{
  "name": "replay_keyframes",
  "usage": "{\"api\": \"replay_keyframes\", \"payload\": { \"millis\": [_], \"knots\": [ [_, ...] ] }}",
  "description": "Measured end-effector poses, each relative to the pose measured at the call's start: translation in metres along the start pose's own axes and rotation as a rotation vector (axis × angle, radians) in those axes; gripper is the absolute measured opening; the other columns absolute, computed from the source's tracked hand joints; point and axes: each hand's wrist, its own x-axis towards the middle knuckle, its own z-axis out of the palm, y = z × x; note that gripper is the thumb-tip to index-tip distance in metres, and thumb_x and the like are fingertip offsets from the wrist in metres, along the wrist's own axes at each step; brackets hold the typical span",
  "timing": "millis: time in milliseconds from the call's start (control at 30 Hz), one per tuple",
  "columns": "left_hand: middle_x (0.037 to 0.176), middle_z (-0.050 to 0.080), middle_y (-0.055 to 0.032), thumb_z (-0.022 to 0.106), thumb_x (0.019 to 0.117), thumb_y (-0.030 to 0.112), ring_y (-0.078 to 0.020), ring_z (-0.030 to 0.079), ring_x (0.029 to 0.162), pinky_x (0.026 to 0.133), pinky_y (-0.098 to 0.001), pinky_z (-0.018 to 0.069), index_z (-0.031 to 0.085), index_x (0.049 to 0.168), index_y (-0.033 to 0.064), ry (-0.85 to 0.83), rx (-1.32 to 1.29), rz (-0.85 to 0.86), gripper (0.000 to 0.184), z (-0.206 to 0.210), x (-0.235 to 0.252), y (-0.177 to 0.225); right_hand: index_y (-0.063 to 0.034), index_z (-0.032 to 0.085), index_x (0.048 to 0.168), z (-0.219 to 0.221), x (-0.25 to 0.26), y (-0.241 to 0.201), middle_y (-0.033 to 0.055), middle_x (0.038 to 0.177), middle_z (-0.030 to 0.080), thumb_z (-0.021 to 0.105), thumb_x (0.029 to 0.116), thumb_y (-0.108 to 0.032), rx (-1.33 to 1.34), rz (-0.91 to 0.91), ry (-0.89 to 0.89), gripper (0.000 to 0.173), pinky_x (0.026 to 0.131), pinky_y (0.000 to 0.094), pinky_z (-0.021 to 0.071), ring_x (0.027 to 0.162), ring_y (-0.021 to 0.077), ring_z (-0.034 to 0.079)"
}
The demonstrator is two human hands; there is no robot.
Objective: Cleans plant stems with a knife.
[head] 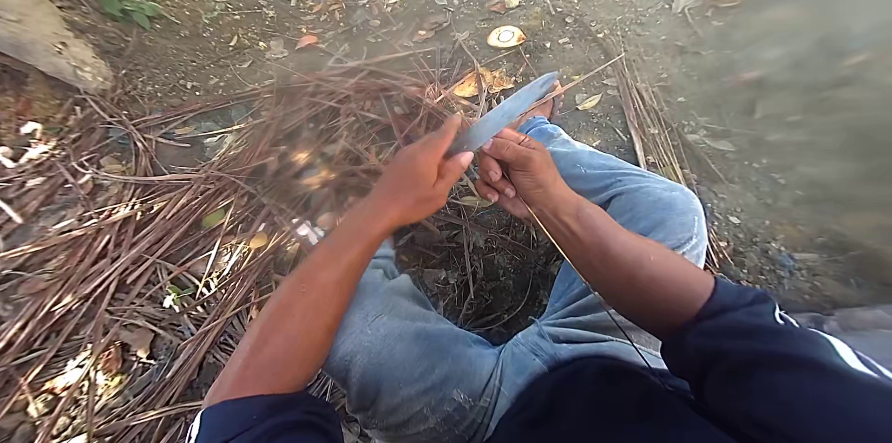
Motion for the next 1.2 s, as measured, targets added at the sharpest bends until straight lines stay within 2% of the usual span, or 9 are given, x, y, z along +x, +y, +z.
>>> {"api": "replay_keyframes", "payload": {
  "millis": [67,167,267,500,633,733,933,1100,1200],
  "knots": [
    [0.116,0.069,-0.0187,0.043,0.1087,0.031,-0.0278,0.07,0.098,0.086,-0.0468,0.0573,0.049,0.148,-0.0013,0.039,0.109,0.047,0.051,0.002,0.0,-0.008,-0.0101,0.065,0.109,0.001,-0.002,-0.001,-0.0013,0.052,0.046,0.046,0.1062,-0.018,-0.005,0.005,0.009,0.02,0.039,0.0211,0.045,0.036,0.0052,0.042],
    [0.12,0.069,-0.0181,0.038,0.1099,0.031,-0.0251,0.069,0.106,0.094,-0.0422,0.0549,0.05,0.149,0.0006,0.073,0.098,0.021,0.051,-0.003,-0.003,-0.02,-0.0087,0.057,0.143,-0.003,-0.006,-0.001,-0.0028,0.052,0.044,0.043,0.1067,-0.016,-0.011,0.025,-0.026,0.04,0.038,0.0199,0.044,0.037,0.0039,0.042],
    [0.115,0.069,-0.0172,0.039,0.1095,0.03,-0.0248,0.069,0.102,0.09,-0.042,0.0564,0.052,0.147,-0.0006,0.056,0.089,0.065,0.05,-0.003,-0.004,-0.011,-0.0103,0.063,0.127,-0.006,-0.007,-0.006,-0.0045,0.051,0.046,0.043,0.1062,-0.016,0.013,0.041,-0.082,0.029,0.039,0.0203,0.0447,0.038,0.004,0.044],
    [0.116,0.07,-0.0184,0.037,0.1096,0.029,-0.0255,0.069,0.105,0.094,-0.0424,0.0551,0.051,0.147,-0.0019,0.068,0.086,0.079,0.05,-0.008,-0.004,-0.011,-0.0067,0.059,0.139,-0.015,-0.006,-0.014,-0.0056,0.05,0.044,0.043,0.1051,-0.013,0.005,0.042,-0.172,0.037,0.039,0.02,0.0449,0.038,0.0034,0.044],
    [0.091,0.065,-0.0108,0.033,0.1112,0.03,-0.0149,0.057,0.065,0.062,-0.0339,0.0511,0.049,0.15,0.0041,0.108,-0.019,-0.084,0.049,-0.019,-0.002,-0.025,-0.0044,0.057,0.142,-0.016,-0.005,-0.019,-0.0054,0.051,0.043,0.044,0.1045,-0.013,-0.007,0.043,-0.206,0.041,0.038,0.0201,0.0442,0.038,0.0034,0.043],
    [0.106,0.071,-0.0145,0.035,0.1102,0.027,-0.0159,0.067,0.085,0.081,-0.0339,0.056,0.05,0.148,0.0002,0.094,-0.003,-0.006,0.049,-0.018,-0.003,-0.02,-0.0047,0.058,0.141,-0.016,-0.002,-0.02,-0.0058,0.05,0.043,0.044,0.1043,-0.012,-0.011,0.041,-0.212,0.04,0.037,0.0195,0.0433,0.037,0.0028,0.043],
    [0.074,0.056,-0.0021,0.027,0.1121,0.041,-0.0127,0.049,0.049,0.046,-0.0312,0.048,0.043,0.156,0.0148,0.144,-0.271,-0.395,0.053,-0.029,-0.003,-0.046,-0.0055,0.058,0.141,-0.019,0.0,-0.021,-0.0055,0.05,0.042,0.045,0.1041,-0.013,0.051,0.071,-0.253,0.04,0.038,0.0205,0.0449,0.036,0.003,0.043],
    [0.116,0.069,-0.0179,0.036,0.1097,0.028,-0.0267,0.07,0.099,0.087,-0.0457,0.0575,0.047,0.15,0.0,0.05,0.101,0.01,0.05,-0.008,-0.002,-0.014,-0.0127,0.063,0.125,-0.018,0.011,-0.009,-0.0034,0.052,0.041,0.046,0.1075,-0.023,0.093,0.088,-0.178,0.026,0.036,0.0184,0.041,0.036,0.003,0.04],
    [0.112,0.067,-0.0185,0.036,0.1098,0.033,-0.0303,0.069,0.096,0.08,-0.0486,0.0576,0.049,0.148,0.0009,0.062,0.182,0.087,0.052,-0.001,0.001,-0.02,-0.0119,0.061,0.108,-0.011,0.015,-0.012,-0.0023,0.053,0.044,0.045,0.1079,-0.023,0.091,0.097,-0.174,0.019,0.035,0.0201,0.0422,0.035,0.0045,0.042]
  ]
}}
